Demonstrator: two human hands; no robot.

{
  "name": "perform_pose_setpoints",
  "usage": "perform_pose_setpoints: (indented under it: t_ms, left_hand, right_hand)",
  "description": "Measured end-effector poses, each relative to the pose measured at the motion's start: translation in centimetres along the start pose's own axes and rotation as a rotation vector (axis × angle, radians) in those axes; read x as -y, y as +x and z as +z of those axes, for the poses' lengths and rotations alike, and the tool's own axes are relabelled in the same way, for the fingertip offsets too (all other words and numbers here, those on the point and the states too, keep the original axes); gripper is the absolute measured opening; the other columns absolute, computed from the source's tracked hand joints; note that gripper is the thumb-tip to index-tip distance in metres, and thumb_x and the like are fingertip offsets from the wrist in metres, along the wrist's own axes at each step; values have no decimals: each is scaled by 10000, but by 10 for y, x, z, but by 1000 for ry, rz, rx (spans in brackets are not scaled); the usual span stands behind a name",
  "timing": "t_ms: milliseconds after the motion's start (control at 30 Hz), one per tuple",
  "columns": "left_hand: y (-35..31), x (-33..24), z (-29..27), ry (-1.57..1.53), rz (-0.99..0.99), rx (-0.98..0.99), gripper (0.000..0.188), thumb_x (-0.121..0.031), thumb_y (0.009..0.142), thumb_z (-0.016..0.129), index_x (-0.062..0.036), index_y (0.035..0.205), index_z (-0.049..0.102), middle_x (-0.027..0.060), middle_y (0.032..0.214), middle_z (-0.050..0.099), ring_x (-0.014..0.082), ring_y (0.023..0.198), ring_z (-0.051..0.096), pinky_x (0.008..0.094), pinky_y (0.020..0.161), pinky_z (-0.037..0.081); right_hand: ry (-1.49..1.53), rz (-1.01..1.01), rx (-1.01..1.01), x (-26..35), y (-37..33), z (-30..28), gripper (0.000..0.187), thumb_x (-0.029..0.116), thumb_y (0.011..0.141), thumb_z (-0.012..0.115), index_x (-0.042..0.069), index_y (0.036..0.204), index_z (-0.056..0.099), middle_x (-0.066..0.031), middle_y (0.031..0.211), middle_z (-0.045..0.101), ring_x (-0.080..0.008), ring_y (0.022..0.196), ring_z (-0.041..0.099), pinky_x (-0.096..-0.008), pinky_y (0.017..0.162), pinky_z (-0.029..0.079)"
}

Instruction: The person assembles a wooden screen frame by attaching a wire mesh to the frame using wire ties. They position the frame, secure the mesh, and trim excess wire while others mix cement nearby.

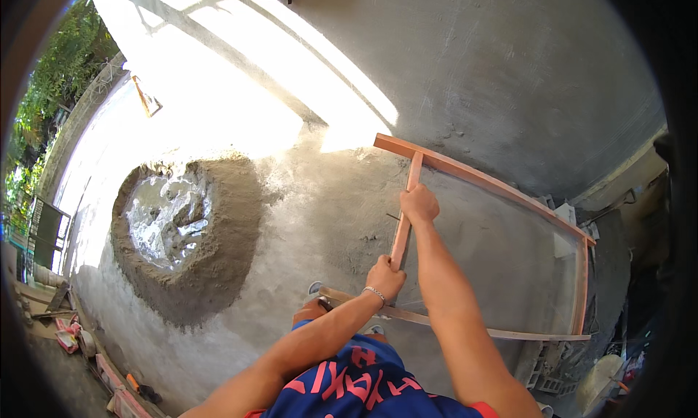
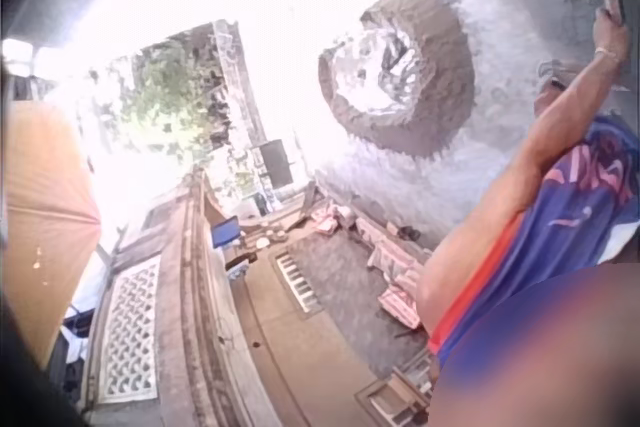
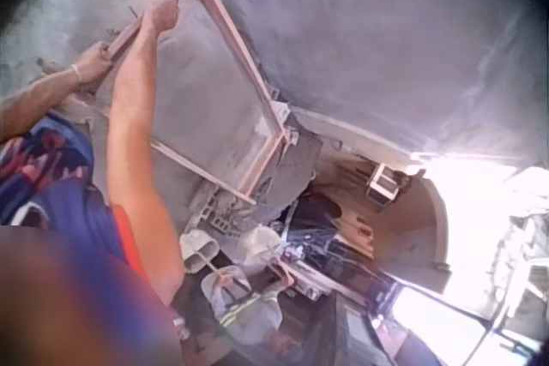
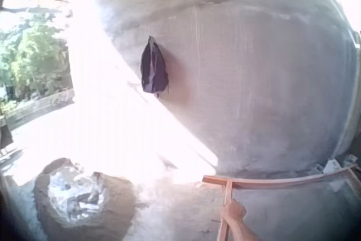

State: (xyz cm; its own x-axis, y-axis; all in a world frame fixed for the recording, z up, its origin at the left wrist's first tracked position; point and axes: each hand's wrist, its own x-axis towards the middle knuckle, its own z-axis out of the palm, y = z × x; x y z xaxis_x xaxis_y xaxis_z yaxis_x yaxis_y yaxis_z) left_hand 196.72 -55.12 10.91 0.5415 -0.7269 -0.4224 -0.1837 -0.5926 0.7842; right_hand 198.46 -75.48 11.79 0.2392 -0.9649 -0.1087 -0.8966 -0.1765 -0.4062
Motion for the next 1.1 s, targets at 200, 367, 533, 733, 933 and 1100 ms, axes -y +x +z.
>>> perform_pose_setpoints:
  t_ms: [200, 367, 533, 733, 933, 1100]
  left_hand:
    - [61, 8, -130, -79, 261, 211, 558, -334, 850, 747, 25, 1254, 611, 203, 1125, 691, 232, 1049, 672, 352, 878, 527]
    - [185, 63, -329, 204, 531, -61, 326, -266, 933, 687, -13, 1138, 686, 197, 1175, 664, 252, 981, 687, 347, 861, 539]
    - [276, 33, -429, 249, 443, -92, 503, -402, 852, 765, 9, 1129, 678, 181, 1098, 663, 306, 1003, 674, 402, 868, 549]
    - [397, -147, -397, 209, 789, 253, 595, -492, 820, 755, 48, 1060, 686, 190, 1028, 707, 304, 975, 679, 369, 881, 527]
    - [490, -231, -263, 726, 758, 735, 1086, -636, 668, 753, 156, 1363, 489, 333, 1370, 543, 394, 1300, 541, 400, 1055, 451]
    - [565, -246, -170, 712, 209, 1439, 449, -506, 869, 709, -75, 994, 680, 99, 811, 675, 178, 651, 655, 334, 549, 520]
  right_hand:
    - [-43, 58, -103, 14, 17, 1, 382, 343, 839, 645, 27, 1039, 722, -192, 1004, 733, -370, 983, 704, -473, 853, 556]
    - [-18, 135, -162, 50, 34, -2, 300, 297, 805, 741, 24, 929, 719, -170, 936, 722, -323, 874, 703, -457, 768, 548]
    - [77, 137, -213, 100, 40, -23, 299, 309, 860, 694, 12, 897, 688, -143, 809, 676, -266, 742, 666, -426, 684, 510]
    - [47, 282, -77, 133, 33, -18, 402, 372, 904, 662, 6, 1069, 678, -174, 929, 702, -317, 878, 698, -447, 805, 539]
    - [52, 322, -21, 162, 53, -12, 446, 389, 931, 651, -38, 1059, 655, -240, 988, 690, -369, 949, 685, -457, 854, 531]
    - [121, 418, 90, 167, 99, -23, 515, 455, 937, 602, -6, 1159, 663, -225, 1144, 650, -353, 1107, 641, -467, 938, 499]
